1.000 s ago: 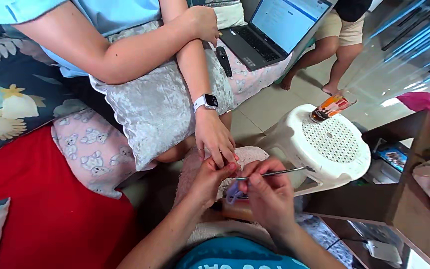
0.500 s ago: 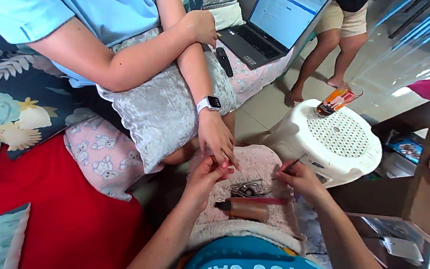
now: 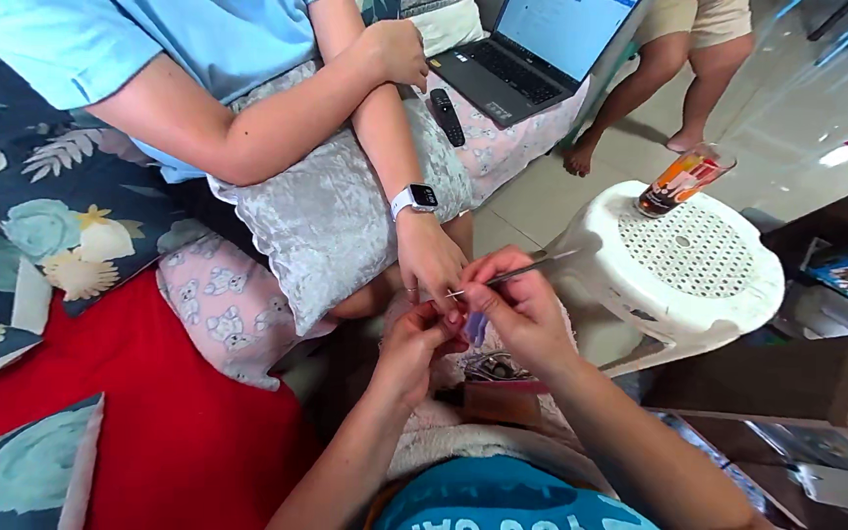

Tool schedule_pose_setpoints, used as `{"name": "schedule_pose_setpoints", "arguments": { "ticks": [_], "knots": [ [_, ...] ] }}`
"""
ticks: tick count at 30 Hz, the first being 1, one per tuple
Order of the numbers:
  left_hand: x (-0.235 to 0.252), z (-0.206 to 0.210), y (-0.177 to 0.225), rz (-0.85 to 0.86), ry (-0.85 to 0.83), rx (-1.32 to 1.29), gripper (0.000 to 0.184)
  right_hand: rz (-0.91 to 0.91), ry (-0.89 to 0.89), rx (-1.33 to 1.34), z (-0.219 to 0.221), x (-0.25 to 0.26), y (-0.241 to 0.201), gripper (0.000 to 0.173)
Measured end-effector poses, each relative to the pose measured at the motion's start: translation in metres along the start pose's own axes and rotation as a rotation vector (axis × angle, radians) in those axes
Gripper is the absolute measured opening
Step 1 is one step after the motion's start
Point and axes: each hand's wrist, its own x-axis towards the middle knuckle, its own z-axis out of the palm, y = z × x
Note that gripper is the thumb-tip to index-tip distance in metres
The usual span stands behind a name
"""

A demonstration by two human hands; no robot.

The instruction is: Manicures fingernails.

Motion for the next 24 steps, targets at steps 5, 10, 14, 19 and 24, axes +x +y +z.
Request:
{"name": "schedule_pose_setpoints", "arguments": {
  "ticks": [5,10,14,19,24],
  "knots": [
    [0.003,-0.002,0.0,0.039,-0.067,0.016,0.01,0.014,-0.2,0.158,-0.006,-0.034,0.007,0.008],
    [0.005,-0.004,0.002,-0.01,-0.131,-0.013,0.012,0.022,0.017,0.043,-0.037,-0.044,0.008,0.009],
    [0.004,-0.001,0.002,-0.033,-0.117,-0.028,0.012,0.026,0.015,0.021,-0.035,-0.043,0.009,0.01],
    [0.002,-0.003,0.0,-0.014,-0.108,-0.025,0.012,0.046,-0.007,0.001,-0.033,-0.045,0.006,0.01],
    [0.001,-0.002,-0.001,0.003,-0.102,-0.014,0.012,0.05,0.0,-0.035,-0.032,-0.045,0.008,0.01]
  ]
}}
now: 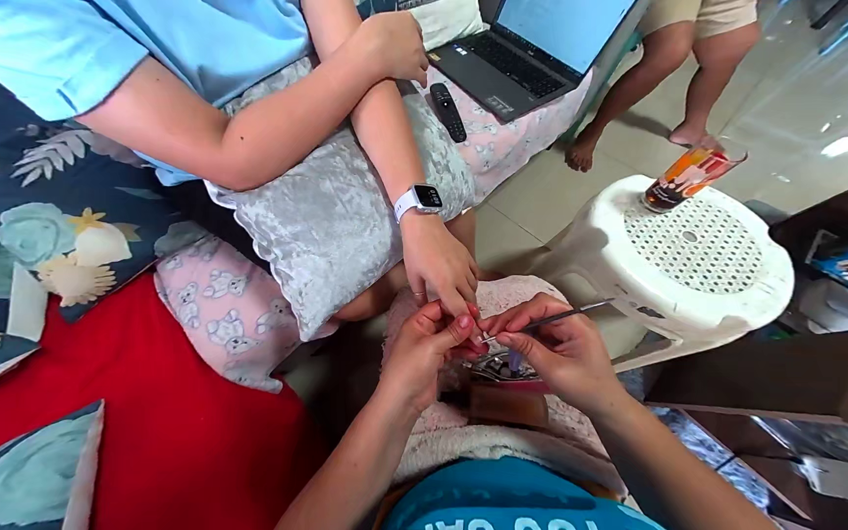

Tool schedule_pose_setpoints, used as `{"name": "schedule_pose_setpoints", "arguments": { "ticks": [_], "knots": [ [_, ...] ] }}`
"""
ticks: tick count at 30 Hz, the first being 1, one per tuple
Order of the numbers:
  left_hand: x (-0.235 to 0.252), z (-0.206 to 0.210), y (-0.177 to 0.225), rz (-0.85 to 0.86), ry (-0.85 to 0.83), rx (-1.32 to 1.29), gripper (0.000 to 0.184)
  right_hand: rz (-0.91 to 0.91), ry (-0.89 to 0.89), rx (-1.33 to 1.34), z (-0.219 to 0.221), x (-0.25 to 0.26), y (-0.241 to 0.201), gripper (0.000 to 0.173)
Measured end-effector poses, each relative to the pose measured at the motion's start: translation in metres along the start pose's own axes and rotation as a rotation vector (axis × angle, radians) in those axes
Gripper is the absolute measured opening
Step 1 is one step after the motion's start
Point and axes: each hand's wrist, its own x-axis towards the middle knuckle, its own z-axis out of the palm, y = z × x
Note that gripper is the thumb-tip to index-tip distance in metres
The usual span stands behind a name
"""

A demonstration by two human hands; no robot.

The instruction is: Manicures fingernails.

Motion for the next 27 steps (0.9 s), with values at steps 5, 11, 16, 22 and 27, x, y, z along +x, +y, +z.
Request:
{"name": "schedule_pose_setpoints", "arguments": {
  "ticks": [5,11,16,22,27],
  "knots": [
    [0.0004,-0.0005,-0.0012,0.013,0.004,0.011,0.012,0.019,0.056,-0.009,0.0052,0.0,0.0021,0.011],
    [0.0009,-0.0016,-0.0032,0.043,0.01,0.03,0.01,0.013,0.019,-0.067,0.007,-0.0049,-0.0039,0.008],
    [0.0008,-0.0021,-0.0037,0.054,0.008,0.033,0.01,0.01,0.045,-0.073,0.0091,-0.0031,-0.0014,0.009],
    [0.0014,-0.0017,-0.0051,0.055,0.024,0.048,0.01,0.001,-0.02,-0.191,0.0056,-0.0018,-0.0039,0.008],
    [0.0009,-0.0013,-0.0038,0.051,0.027,0.04,0.01,0.002,-0.019,-0.138,0.005,-0.0018,-0.0057,0.008]
  ]
}}
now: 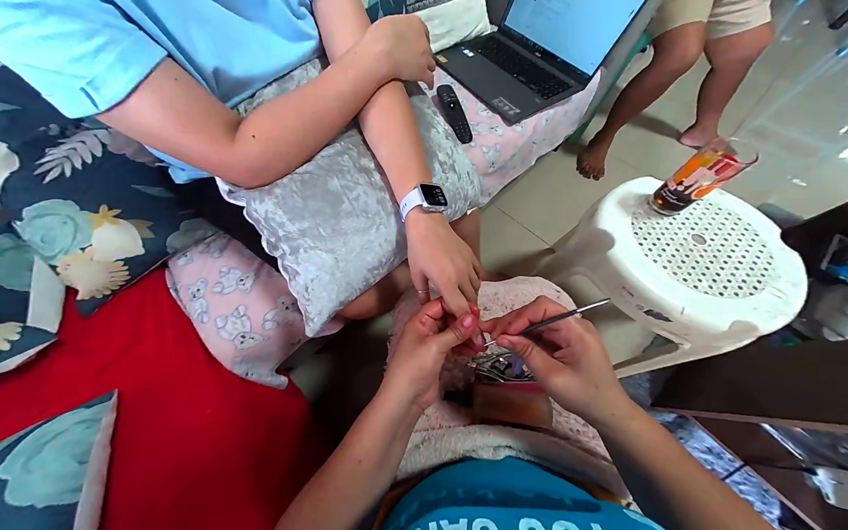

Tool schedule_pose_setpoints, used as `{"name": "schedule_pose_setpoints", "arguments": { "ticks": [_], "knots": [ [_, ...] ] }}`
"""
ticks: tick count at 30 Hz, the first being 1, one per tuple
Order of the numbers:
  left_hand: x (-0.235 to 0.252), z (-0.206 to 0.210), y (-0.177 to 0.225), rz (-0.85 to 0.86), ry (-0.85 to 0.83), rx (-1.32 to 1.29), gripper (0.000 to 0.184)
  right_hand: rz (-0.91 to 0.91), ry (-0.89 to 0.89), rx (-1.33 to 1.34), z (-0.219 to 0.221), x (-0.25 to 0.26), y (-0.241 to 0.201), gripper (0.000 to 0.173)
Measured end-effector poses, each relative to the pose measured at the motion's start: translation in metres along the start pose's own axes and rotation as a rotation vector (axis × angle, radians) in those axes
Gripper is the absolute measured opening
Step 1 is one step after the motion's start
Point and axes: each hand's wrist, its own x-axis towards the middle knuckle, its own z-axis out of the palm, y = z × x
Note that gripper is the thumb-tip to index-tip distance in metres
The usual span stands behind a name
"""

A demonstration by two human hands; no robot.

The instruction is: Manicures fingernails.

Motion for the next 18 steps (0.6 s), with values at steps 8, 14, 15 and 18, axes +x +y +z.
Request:
{"name": "schedule_pose_setpoints", "arguments": {
  "ticks": [8,14,15,18],
  "knots": [
    [0.0012,0.0004,-0.0024,-0.003,-0.013,0.0,0.01,-0.002,0.063,0.007,0.0038,0.0003,0.007,0.009],
    [0.0023,-0.0006,-0.0013,0.004,-0.007,0.007,0.008,-0.038,0.016,-0.05,0.0028,-0.0023,0.004,0.006],
    [0.0031,0.0004,-0.0014,0.003,-0.002,0.002,0.009,-0.038,0.032,-0.056,0.0032,-0.0012,0.0057,0.006],
    [0.0036,0.0013,-0.0011,-0.001,0.004,0.0,0.009,-0.04,0.052,-0.076,0.0042,-0.001,0.005,0.006]
  ]
}}
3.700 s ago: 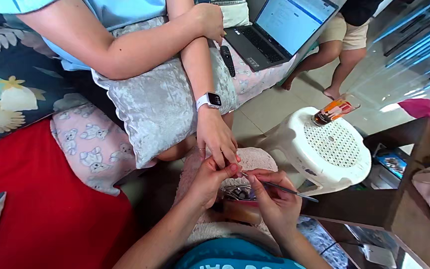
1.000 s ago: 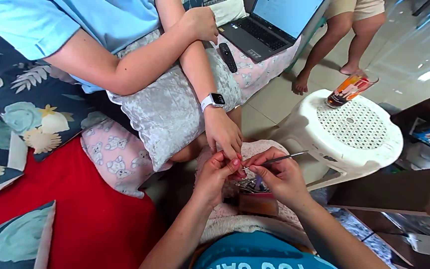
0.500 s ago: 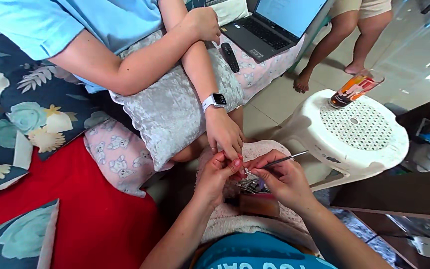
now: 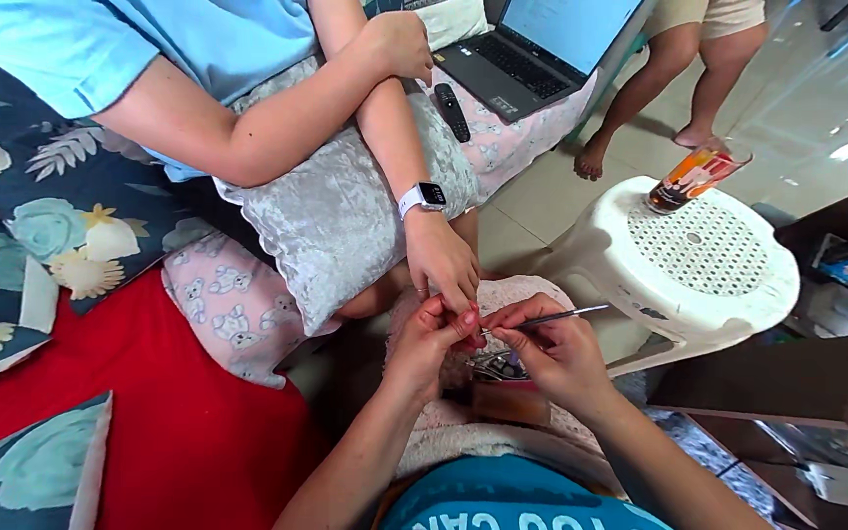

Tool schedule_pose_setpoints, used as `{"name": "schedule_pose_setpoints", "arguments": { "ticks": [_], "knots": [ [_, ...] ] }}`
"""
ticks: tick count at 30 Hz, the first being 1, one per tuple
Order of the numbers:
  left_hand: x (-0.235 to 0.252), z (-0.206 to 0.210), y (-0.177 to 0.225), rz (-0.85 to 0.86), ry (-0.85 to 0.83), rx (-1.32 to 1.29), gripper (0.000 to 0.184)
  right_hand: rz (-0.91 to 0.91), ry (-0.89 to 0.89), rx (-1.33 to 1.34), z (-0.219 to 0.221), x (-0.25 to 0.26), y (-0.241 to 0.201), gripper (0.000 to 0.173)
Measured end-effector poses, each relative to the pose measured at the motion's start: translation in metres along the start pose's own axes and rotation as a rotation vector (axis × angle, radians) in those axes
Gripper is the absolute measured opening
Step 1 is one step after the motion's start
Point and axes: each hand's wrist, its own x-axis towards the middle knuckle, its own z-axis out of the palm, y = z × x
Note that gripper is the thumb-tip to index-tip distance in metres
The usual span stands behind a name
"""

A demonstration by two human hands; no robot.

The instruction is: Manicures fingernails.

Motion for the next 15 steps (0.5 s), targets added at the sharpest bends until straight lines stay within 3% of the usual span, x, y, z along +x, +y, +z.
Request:
{"name": "schedule_pose_setpoints", "arguments": {
  "ticks": [15],
  "knots": [
    [0.0012,0.002,-0.0031,-0.001,0.03,0.001,0.011,-0.125,-0.025,-0.192,0.0005,-0.0003,0.0,0.006]
  ]
}}
